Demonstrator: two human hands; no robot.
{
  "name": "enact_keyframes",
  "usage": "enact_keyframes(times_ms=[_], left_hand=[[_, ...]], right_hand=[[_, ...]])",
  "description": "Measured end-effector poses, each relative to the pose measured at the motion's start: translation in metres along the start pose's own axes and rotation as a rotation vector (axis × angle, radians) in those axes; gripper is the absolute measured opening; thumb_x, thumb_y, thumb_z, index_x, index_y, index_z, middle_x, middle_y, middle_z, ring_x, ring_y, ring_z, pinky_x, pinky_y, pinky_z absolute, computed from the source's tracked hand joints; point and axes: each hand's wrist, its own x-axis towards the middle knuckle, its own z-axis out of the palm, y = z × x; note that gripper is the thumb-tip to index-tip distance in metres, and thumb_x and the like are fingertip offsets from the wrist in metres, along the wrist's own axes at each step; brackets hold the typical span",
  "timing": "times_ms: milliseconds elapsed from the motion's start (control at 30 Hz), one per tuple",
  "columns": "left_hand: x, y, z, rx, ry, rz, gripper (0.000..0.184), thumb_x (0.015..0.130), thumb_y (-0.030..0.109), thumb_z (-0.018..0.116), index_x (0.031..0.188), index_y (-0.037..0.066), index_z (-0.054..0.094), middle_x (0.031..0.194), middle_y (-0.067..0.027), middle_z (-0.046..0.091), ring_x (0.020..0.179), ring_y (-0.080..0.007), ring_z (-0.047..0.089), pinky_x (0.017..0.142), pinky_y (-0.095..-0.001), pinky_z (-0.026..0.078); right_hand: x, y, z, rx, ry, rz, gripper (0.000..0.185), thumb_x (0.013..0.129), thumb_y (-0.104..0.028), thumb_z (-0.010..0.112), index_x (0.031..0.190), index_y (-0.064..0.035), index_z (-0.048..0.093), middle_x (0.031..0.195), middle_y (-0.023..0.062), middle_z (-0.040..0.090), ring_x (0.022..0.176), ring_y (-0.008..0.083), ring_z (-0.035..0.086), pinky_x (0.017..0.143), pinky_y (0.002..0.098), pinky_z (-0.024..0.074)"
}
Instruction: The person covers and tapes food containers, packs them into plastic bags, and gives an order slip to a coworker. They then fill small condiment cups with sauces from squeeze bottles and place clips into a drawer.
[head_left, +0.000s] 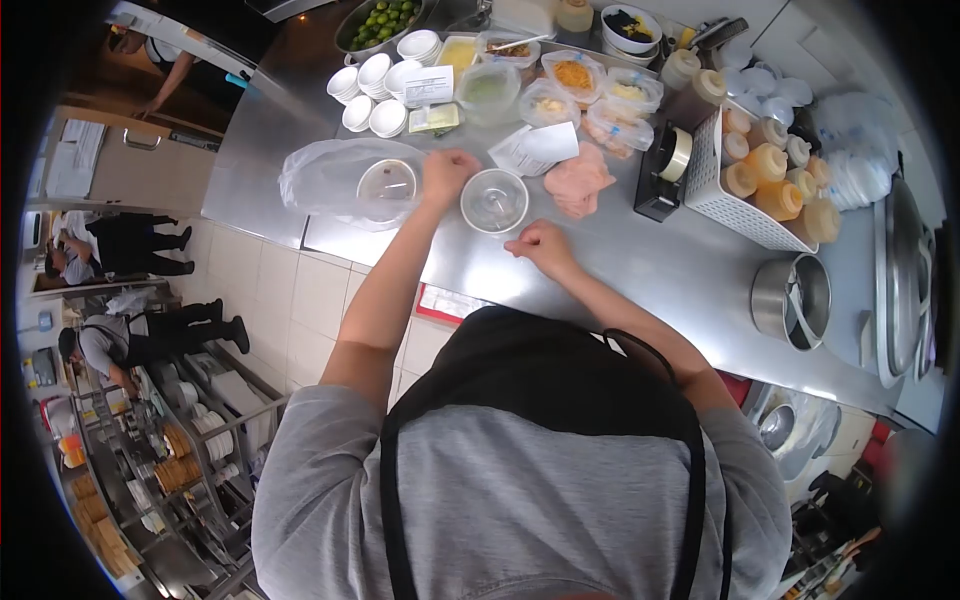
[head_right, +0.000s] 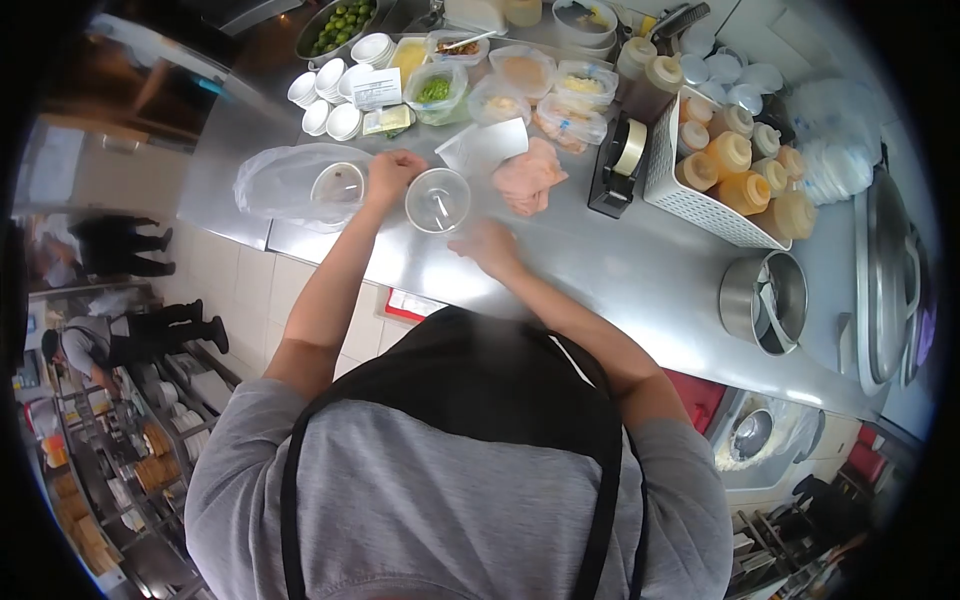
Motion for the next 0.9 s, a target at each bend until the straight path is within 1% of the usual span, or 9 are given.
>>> enact_keyframes(times_ms=[133,200,300,433,667,733,767,833,900], left_hand=[[-0.006,-0.007,0.012,-0.166,-0.240,-0.193,0.011,0.070,0.017,0.065,0.074,0.006,0.067,0.064,-0.0037,0.063,0.055,-0.0135,0.058,0.052,-0.0267,0.046],[-0.007,-0.008,0.008,-0.432,-0.506,-0.568,0.016,0.072,0.018,0.065,0.083,0.006,0.063,0.065,-0.0026,0.059,0.055,-0.0127,0.056,0.048,-0.0251,0.046],[-0.018,-0.012,0.022,-0.519,-0.394,-0.582,0.021,0.075,0.019,0.063,0.090,0.007,0.055,0.068,-0.0021,0.056,0.054,-0.0124,0.054,0.045,-0.0237,0.045],[-0.044,-0.008,0.022,-0.477,-0.328,-0.596,0.020,0.076,0.015,0.060,0.091,0.007,0.052,0.072,-0.0035,0.056,0.054,-0.0132,0.054,0.043,-0.0244,0.044],[-0.074,0.031,0.006,-0.097,-0.185,-0.274,0.009,0.078,0.010,0.051,0.084,0.002,0.052,0.065,-0.0092,0.055,0.052,-0.0165,0.055,0.045,-0.0309,0.044],[-0.066,0.061,0.004,0.036,0.134,0.263,0.008,0.079,0.008,0.051,0.082,0.002,0.055,0.070,-0.0104,0.058,0.057,-0.0159,0.057,0.049,-0.0309,0.046],[-0.063,0.075,0.012,0.020,0.122,0.276,0.008,0.079,0.008,0.051,0.082,0.002,0.055,0.070,-0.0104,0.058,0.057,-0.0159,0.057,0.049,-0.0309,0.046],[-0.062,0.112,0.044,-0.233,-0.044,0.347,0.010,0.080,0.008,0.053,0.086,0.002,0.058,0.075,-0.0090,0.061,0.065,-0.0154,0.059,0.056,-0.0285,0.046],[-0.064,0.152,0.070,-0.322,-0.550,0.116,0.014,0.081,0.010,0.053,0.090,0.002,0.060,0.081,-0.0069,0.062,0.074,-0.0142,0.058,0.062,-0.0254,0.046]], right_hand=[[0.014,0.007,-0.020,-0.084,0.003,-0.120,0.023,0.061,-0.024,0.075,0.064,-0.0037,0.064,0.067,0.0090,0.055,0.063,0.0171,0.054,0.056,0.0269,0.0400],[0.023,0.013,-0.024,-0.352,-0.084,0.040,0.028,0.055,-0.028,0.077,0.071,-0.0066,0.066,0.076,0.0080,0.055,0.074,0.0190,0.054,0.062,0.0305,0.0408],[0.024,0.019,-0.028,-0.688,0.149,-0.259,0.036,0.049,-0.030,0.078,0.074,-0.0080,0.066,0.087,0.0060,0.055,0.087,0.0210,0.051,0.069,0.0351,0.0404],[0.029,0.028,-0.033,-0.759,0.198,-0.308,0.029,0.053,-0.026,0.075,0.074,-0.0085,0.065,0.092,0.0045,0.054,0.092,0.0238,0.048,0.073,0.0386,0.0393],[-0.018,0.005,-0.080,-0.482,0.287,-0.212,0.011,0.068,-0.009,0.061,0.078,-0.0066,0.063,0.094,0.0076,0.054,0.090,0.0244,0.052,0.073,0.0357,0.0420],[-0.037,-0.012,-0.111,-0.352,0.389,-0.219,0.011,0.069,-0.006,0.057,0.079,-0.0048,0.062,0.094,0.0091,0.054,0.087,0.0247,0.053,0.072,0.0353,0.0425],[-0.047,-0.019,-0.129,-0.172,0.636,-0.193,0.011,0.072,-0.009,0.058,0.081,-0.0045,0.062,0.090,0.0097,0.055,0.082,0.0225,0.054,0.071,0.0337,0.0428],[-0.058,-0.018,-0.149,-0.001,0.898,-0.166,0.012,0.075,-0.011,0.058,0.084,-0.0043,0.063,0.086,0.0104,0.056,0.078,0.0203,0.055,0.069,0.0321,0.0432],[-0.050,-0.002,-0.165,0.001,1.144,-0.045,0.015,0.077,-0.016,0.060,0.083,-0.0037,0.064,0.082,0.0105,0.056,0.080,0.0175,0.054,0.070,0.0297,0.0426]])
